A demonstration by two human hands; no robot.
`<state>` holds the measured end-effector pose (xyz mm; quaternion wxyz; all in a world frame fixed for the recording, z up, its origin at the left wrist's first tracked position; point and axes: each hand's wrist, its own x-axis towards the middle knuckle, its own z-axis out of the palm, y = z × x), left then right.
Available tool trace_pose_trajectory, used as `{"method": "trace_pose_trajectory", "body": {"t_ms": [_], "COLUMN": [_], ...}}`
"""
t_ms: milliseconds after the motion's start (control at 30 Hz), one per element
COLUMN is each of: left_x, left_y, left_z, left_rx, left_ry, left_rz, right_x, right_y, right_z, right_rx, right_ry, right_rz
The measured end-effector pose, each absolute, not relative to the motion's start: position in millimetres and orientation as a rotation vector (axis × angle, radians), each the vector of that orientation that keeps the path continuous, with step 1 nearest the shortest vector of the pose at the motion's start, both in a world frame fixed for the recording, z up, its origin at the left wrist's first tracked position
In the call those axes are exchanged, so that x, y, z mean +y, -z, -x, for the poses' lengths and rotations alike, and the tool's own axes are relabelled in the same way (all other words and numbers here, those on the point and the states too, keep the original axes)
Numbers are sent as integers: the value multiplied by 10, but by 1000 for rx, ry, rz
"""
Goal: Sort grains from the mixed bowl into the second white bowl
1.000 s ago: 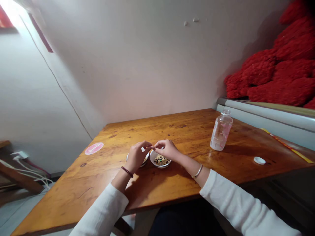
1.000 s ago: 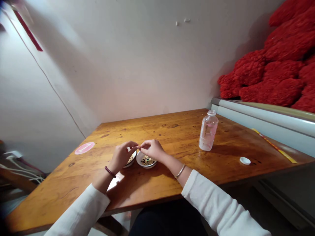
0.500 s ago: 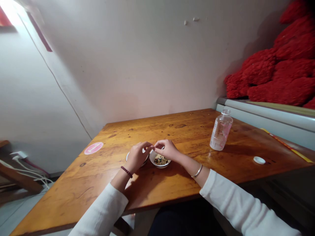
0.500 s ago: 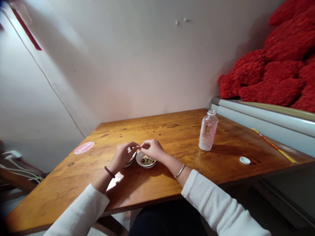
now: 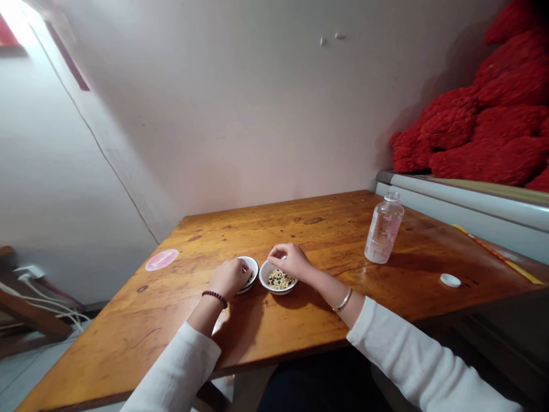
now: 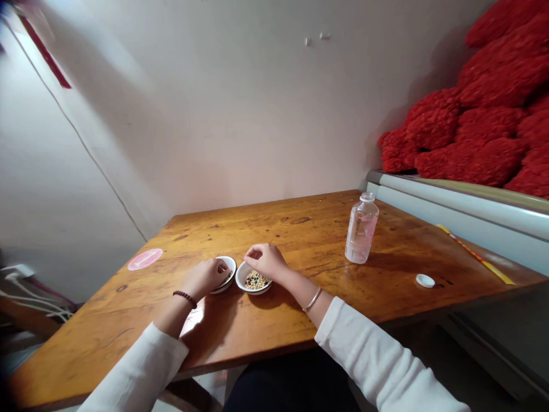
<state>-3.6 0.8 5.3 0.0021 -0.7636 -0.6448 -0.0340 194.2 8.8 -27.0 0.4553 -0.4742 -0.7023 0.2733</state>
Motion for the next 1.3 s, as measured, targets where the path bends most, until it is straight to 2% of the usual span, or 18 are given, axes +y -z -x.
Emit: {"method": "trace_pose_trajectory", "body": {"t_ms": [333, 433, 567, 633, 1300], "left_x": [19, 14, 10, 7, 10], "left_y": [-26, -36, -44, -36, 5], "left_z": [56, 25, -58, -90, -108], "left_rx": [-2004, -1921, -1534, -1434, -1269], "left_ry": [186, 413, 839, 920, 1103], "left_rz": [2399, 2378, 2610, 2688, 2636], "right_x": [78, 65, 37, 32, 57], "right_y": [272, 256, 212, 203, 235], "right_z": [-1951, -1951, -1952, -1953, -1955], "right_rx": [-1758, -1757, -1743, -1740, -1730], "right_ry": [-719, -698, -667, -686, -656], "right_rz": [1165, 1152, 1140, 1136, 1137]}}
